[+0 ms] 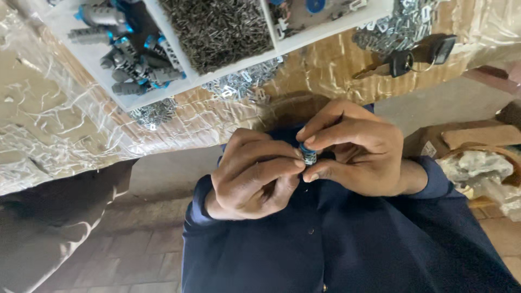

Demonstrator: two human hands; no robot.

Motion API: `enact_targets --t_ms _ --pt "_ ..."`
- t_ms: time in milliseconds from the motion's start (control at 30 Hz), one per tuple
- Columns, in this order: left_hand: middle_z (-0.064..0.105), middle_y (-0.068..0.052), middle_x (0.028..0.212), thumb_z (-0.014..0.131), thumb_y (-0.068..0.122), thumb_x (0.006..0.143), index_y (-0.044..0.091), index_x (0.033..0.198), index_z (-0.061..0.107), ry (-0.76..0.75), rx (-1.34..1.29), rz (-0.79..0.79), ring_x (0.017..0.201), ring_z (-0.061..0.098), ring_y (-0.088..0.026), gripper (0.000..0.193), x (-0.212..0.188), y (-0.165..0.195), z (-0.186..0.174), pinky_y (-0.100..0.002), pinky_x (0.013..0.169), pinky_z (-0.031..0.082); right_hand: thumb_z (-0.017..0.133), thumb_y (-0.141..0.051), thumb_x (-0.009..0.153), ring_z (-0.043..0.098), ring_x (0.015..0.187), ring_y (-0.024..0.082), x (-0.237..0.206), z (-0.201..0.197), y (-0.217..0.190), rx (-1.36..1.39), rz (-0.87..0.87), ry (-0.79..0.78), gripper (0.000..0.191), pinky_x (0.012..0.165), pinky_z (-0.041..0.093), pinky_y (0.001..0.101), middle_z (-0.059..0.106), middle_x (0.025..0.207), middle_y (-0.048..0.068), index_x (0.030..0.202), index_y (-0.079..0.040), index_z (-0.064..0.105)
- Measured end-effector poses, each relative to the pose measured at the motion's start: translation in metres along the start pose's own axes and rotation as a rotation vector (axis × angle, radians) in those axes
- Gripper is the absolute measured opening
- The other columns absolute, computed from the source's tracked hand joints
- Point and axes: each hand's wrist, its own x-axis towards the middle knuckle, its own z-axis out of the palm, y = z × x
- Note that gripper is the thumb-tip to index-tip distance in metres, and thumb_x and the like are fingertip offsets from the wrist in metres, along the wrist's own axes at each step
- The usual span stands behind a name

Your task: The person picks small metal staples from a compartment tray and presses them one at a time into a blue-capped cylindrical connector held in the other hand, occasionally reaching into the tray for more staples and handling a keyring on the table.

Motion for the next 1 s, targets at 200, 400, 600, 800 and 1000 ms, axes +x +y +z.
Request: enact_targets --t_ms 200,400,600,800,1000 --pt "0.073 -0.006 0.095 0.081 0.001 0.091 0.006 0.099 0.07 0.052 -0.134 -0.033 0.085 0.068 -0.021 0.014 0.006 -0.007 -0.005 -0.032 0.076 0.055 0.085 -0.002 0.087 0.07 0.088 0.011 0.01 0.015 0.003 -0.119 -0.02 0.005 0.035 0.071 0.059 0.0201 0.065 0.119 0.02 0.118 0.003 0.069" --pt "0.071 -0.007 0.099 0.084 0.0 0.093 0.004 0.101 0.073 0.064 0.13 0.159 0.087 0.065 -0.022 0.015 0.006 -0.003 -0.02 -0.033 0.075 0.055 0.084 -0.006 0.088 0.073 0.083 0.01 0.018 0.018 0.004 -0.292 0.003 -0.029 0.032 0.058 0.058 0.0146 0.066 0.123 0.019 0.115 0.002 0.069" --pt "0.07 -0.007 0.1 0.086 0.001 0.088 0.005 0.102 0.072 0.046 0.105 0.118 0.089 0.066 -0.023 0.02 -0.004 -0.004 -0.03 -0.035 0.077 0.056 0.089 -0.008 0.085 0.069 0.084 0.007 0.021 0.024 0.007 -0.253 0.027 -0.084 0.035 0.06 0.056 0.0141 0.066 0.121 0.015 0.114 0.001 0.07" --pt "0.067 -0.007 0.103 0.087 0.004 0.09 0.006 0.106 0.076 0.017 0.239 0.16 0.09 0.064 -0.023 0.02 -0.006 -0.005 -0.034 -0.034 0.077 0.056 0.089 -0.009 0.082 0.071 0.089 0.011 0.03 0.03 0.006 -0.326 0.001 -0.068 0.033 0.063 0.059 0.0206 0.067 0.115 0.014 0.111 -0.001 0.073" --pt "0.061 -0.004 0.098 0.086 0.007 0.082 0.008 0.106 0.071 -0.11 -0.551 -0.499 0.081 0.057 -0.016 0.028 -0.011 0.0 -0.036 -0.03 0.07 0.047 0.092 -0.013 0.074 0.072 0.092 0.014 0.032 0.02 0.002 -0.298 -0.006 -0.348 0.034 0.071 0.062 0.0246 0.066 0.103 0.007 0.103 -0.004 0.076"
